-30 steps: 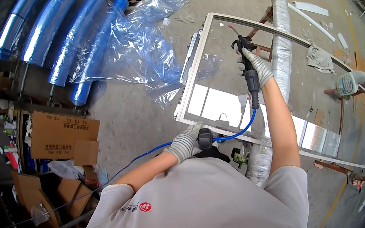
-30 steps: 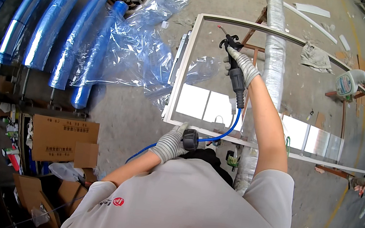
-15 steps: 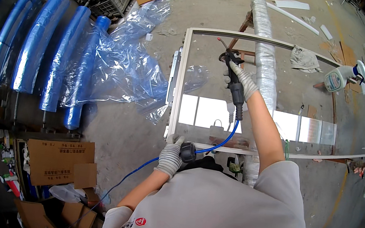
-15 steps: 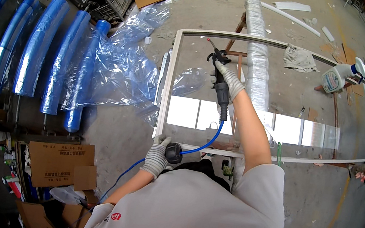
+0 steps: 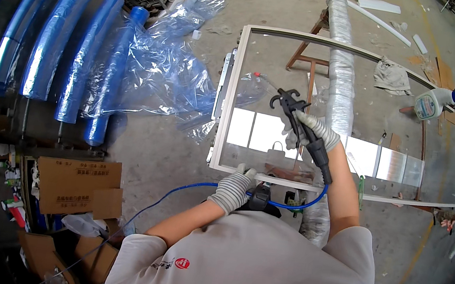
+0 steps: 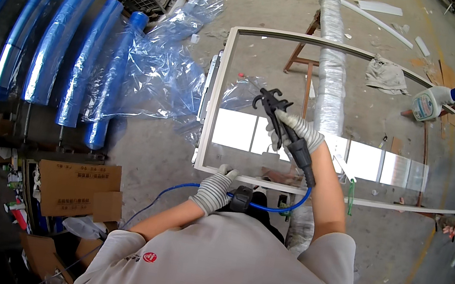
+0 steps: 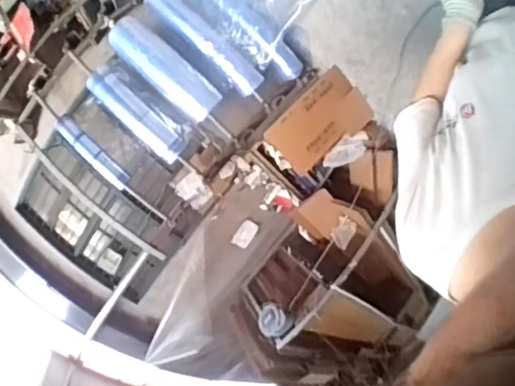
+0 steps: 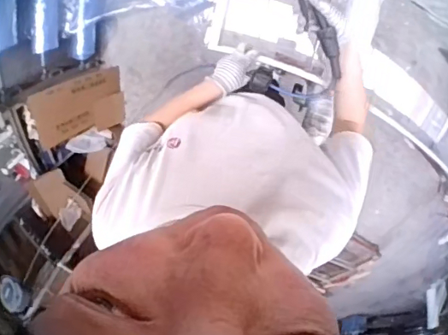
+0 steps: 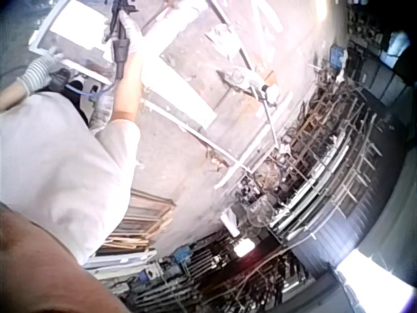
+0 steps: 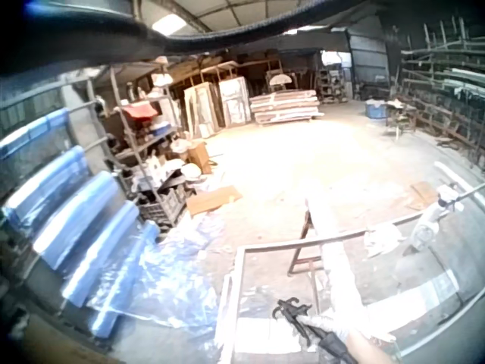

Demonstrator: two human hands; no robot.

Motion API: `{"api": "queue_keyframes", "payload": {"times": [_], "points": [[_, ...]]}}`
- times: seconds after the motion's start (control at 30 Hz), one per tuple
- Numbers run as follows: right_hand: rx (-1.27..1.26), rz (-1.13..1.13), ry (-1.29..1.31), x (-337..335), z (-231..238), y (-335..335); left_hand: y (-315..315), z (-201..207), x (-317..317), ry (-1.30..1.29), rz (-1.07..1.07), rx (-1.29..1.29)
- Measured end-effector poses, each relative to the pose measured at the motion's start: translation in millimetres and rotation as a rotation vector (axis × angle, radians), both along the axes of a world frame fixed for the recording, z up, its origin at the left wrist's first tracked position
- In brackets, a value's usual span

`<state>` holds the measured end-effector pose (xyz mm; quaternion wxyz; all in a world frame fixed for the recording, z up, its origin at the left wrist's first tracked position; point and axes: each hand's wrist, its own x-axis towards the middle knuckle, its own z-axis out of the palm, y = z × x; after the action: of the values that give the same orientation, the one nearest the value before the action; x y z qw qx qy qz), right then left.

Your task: The person seals the edges of a glass panel within a metal frame by applying a white strip and then using a handheld pneumatic sealant applicator along the frame's perimeter.

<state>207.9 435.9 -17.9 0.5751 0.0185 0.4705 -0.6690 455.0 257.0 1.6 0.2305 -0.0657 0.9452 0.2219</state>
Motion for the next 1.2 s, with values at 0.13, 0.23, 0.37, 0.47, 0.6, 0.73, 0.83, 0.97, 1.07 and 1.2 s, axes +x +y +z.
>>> {"api": "queue_keyframes", "payload": {"times": [0.13, 0.23, 0.37, 0.47, 0.6, 0.73, 0.83, 0.97, 1.07, 1.2], "points": [[-0.155, -0.398, 0.083, -49, -9, -37, -14, -3, 12, 0.076, 0.075, 0.000], [-0.091, -0.374, 0.166, -74, -1, -50, -34, 7, 10, 0.014, 0.193, -0.093], [0.028, 0.016, 0.063, -24, 8, -18, -23, 3, 20, 0.104, 0.211, -0.081], [0.143, 0.308, 0.325, 72, 70, 18, -2, 5, 24, 0.056, 0.132, 0.005], [0.282, 0.217, 0.330, 131, 82, 99, 2, 11, 28, 0.098, -0.049, -0.110], [0.299, -0.139, 0.064, 172, 110, 163, -16, -12, 40, 0.305, -0.120, -0.179], [0.445, 0.161, 0.146, 235, 132, 132, -20, -15, 48, 0.461, -0.191, -0.221], [0.494, -0.158, 0.220, 268, 153, 127, -38, -30, 72, 0.542, -0.227, -0.354], [0.580, -0.265, 0.181, 299, 147, 129, -48, -44, 98, 0.482, -0.226, -0.284], [0.460, 0.161, 0.184, 383, 159, 74, -18, -47, 134, 0.541, -0.293, -0.171]]}}
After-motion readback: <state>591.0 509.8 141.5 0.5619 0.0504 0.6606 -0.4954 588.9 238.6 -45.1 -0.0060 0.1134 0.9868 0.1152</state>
